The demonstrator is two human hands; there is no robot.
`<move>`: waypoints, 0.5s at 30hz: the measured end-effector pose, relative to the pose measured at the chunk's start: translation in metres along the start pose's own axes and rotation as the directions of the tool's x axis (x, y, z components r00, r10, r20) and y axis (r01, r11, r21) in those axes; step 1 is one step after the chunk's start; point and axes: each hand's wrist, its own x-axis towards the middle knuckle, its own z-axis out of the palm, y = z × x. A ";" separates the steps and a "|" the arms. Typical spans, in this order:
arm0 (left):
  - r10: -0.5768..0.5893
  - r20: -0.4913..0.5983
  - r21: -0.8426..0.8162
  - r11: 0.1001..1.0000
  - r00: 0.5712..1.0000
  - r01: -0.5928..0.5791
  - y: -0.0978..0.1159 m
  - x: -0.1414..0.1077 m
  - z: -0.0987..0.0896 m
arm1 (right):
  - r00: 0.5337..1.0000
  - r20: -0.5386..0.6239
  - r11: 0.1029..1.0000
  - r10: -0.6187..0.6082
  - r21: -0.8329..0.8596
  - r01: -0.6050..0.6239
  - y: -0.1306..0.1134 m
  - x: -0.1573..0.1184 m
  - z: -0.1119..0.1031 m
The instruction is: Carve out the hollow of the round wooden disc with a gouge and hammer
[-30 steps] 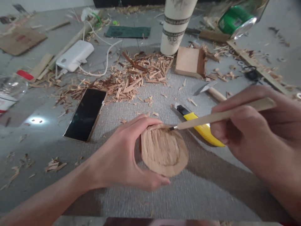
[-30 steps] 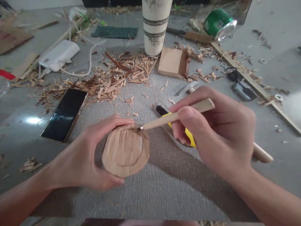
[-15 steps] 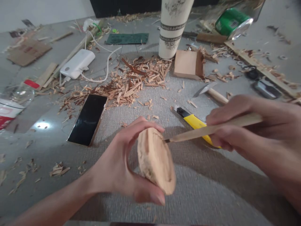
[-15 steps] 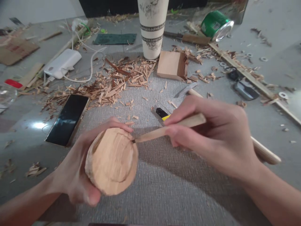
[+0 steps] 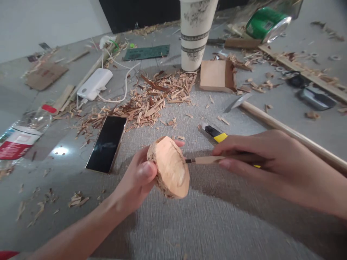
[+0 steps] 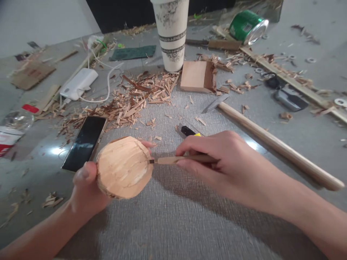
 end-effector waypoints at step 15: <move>0.041 -0.108 0.086 0.996 0.993 -0.031 -0.001 0.002 0.002 | 0.947 -0.158 0.947 -0.280 -0.204 0.247 -0.002 -0.002 0.005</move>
